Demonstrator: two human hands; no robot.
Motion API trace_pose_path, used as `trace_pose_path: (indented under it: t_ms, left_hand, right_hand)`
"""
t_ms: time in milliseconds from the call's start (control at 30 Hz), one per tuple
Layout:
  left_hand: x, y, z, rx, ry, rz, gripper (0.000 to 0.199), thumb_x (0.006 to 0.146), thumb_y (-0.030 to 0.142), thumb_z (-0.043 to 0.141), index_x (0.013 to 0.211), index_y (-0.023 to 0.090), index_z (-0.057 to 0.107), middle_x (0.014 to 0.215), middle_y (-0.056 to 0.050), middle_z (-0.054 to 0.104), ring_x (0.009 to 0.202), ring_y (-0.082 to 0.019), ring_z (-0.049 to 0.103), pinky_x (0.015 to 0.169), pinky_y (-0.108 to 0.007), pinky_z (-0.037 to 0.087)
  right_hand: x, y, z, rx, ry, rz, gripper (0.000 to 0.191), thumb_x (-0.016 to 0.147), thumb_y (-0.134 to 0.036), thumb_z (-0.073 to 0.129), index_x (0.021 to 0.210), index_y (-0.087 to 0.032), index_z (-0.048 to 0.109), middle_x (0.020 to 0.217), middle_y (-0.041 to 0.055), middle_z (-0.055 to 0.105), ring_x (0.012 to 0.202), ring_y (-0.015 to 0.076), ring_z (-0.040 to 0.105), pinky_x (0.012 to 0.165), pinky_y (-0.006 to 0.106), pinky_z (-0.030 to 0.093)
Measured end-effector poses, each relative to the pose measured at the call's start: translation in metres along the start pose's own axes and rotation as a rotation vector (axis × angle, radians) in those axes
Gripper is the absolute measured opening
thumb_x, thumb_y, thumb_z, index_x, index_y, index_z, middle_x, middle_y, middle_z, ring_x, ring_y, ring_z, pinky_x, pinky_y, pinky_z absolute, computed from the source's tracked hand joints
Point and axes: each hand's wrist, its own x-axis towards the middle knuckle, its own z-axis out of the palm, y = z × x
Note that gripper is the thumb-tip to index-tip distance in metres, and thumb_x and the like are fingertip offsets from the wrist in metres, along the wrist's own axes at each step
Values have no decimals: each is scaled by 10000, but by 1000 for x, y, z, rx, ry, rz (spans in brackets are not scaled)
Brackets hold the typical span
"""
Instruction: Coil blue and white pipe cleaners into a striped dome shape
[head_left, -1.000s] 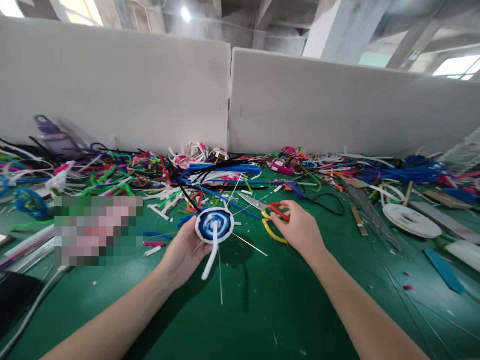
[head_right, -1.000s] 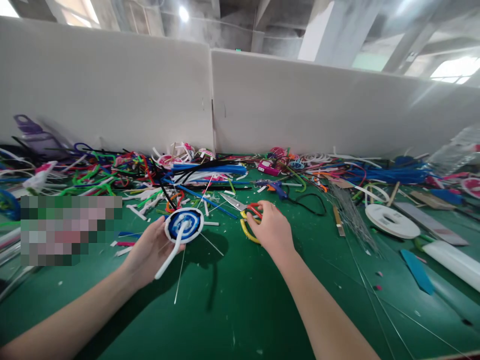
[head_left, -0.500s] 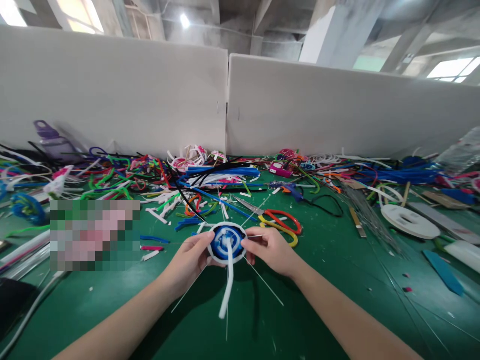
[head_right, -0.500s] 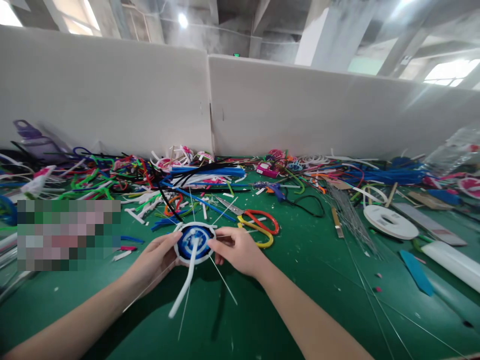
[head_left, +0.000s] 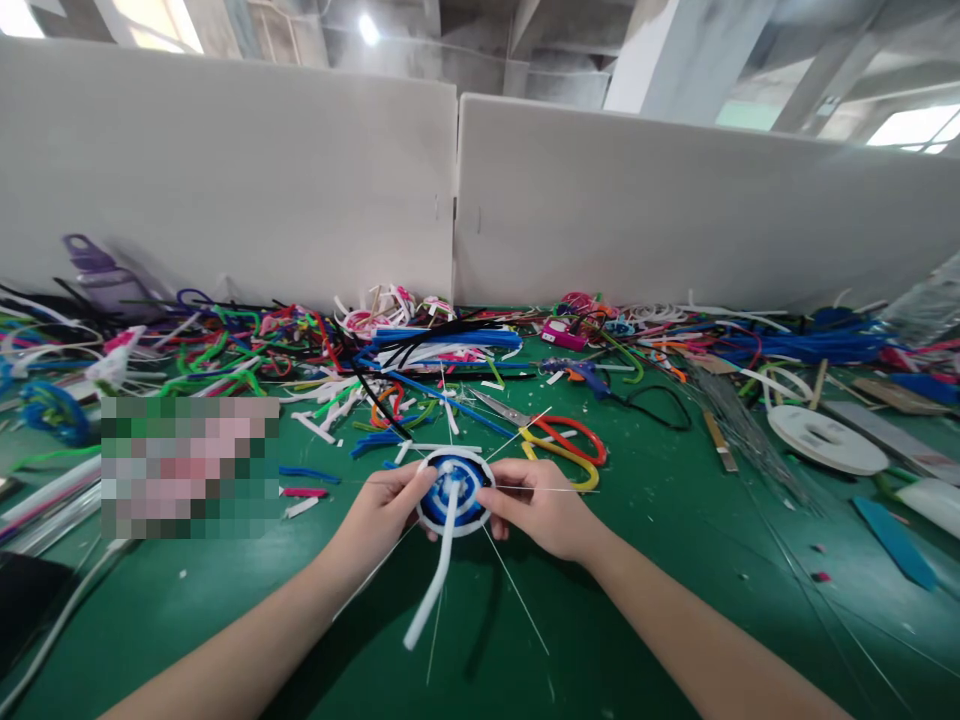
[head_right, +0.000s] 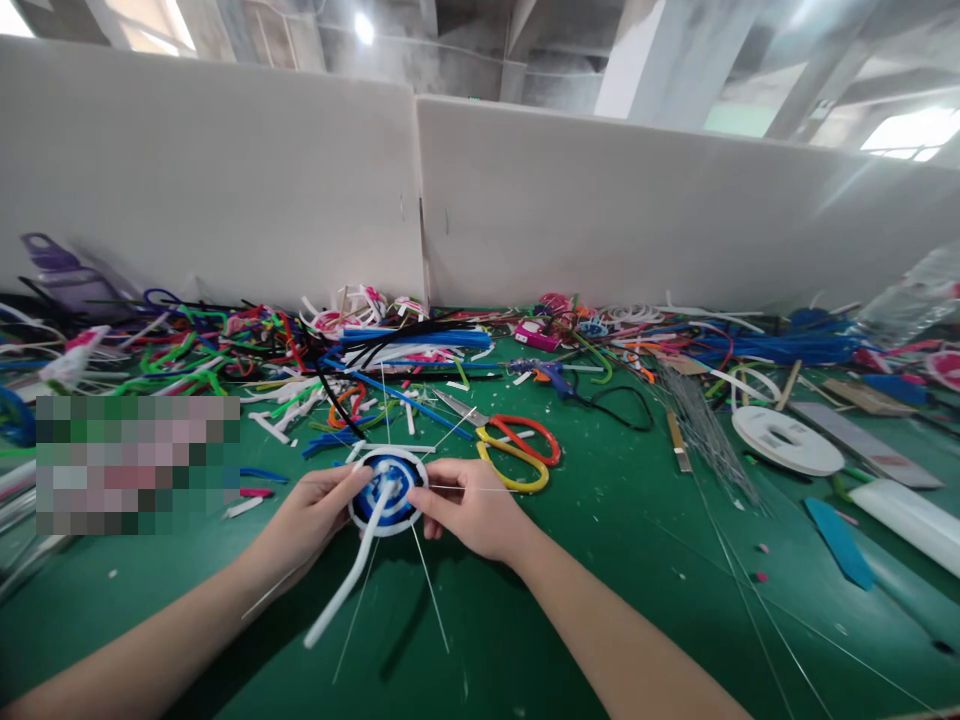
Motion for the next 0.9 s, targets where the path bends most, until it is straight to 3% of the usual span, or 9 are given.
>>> trace_pose_path:
  t_ms: [133, 367, 533, 900]
  left_hand:
    - [2, -1, 2, -18, 89, 17, 266, 773, 389, 622, 712, 141, 699, 592, -9, 613, 495, -104, 513, 443, -208, 431]
    - [1, 1, 2, 58, 120, 89, 291, 768, 403, 616, 651, 145, 680, 598, -5, 593, 525, -115, 517, 471, -215, 438]
    - [-1, 1, 2, 115, 85, 119, 285, 783, 389, 602, 646, 150, 675, 624, -7, 592, 571, -129, 541, 512, -225, 466]
    - [0, -3, 2, -70, 18, 42, 307, 816, 418, 559, 813, 138, 688, 650, -18, 599, 568, -119, 523, 505, -237, 487]
  right_hand:
    - [2, 2, 7, 39, 62, 21, 181, 795, -321, 597, 880, -166, 633, 647, -8, 605, 522, 108, 576, 535, 271, 505]
    - [3, -1, 8, 70, 14, 95, 212, 790, -337, 603, 730, -134, 615, 599, 28, 640, 542, 132, 629, 550, 280, 531]
    - [3, -1, 9, 98, 6, 100, 220, 784, -343, 615, 745, -127, 604, 650, 44, 656, 563, 141, 647, 537, 280, 536]
    - [6, 4, 3, 129, 84, 87, 257, 777, -384, 627, 777, -127, 641, 681, 45, 664, 548, 134, 631, 516, 268, 536]
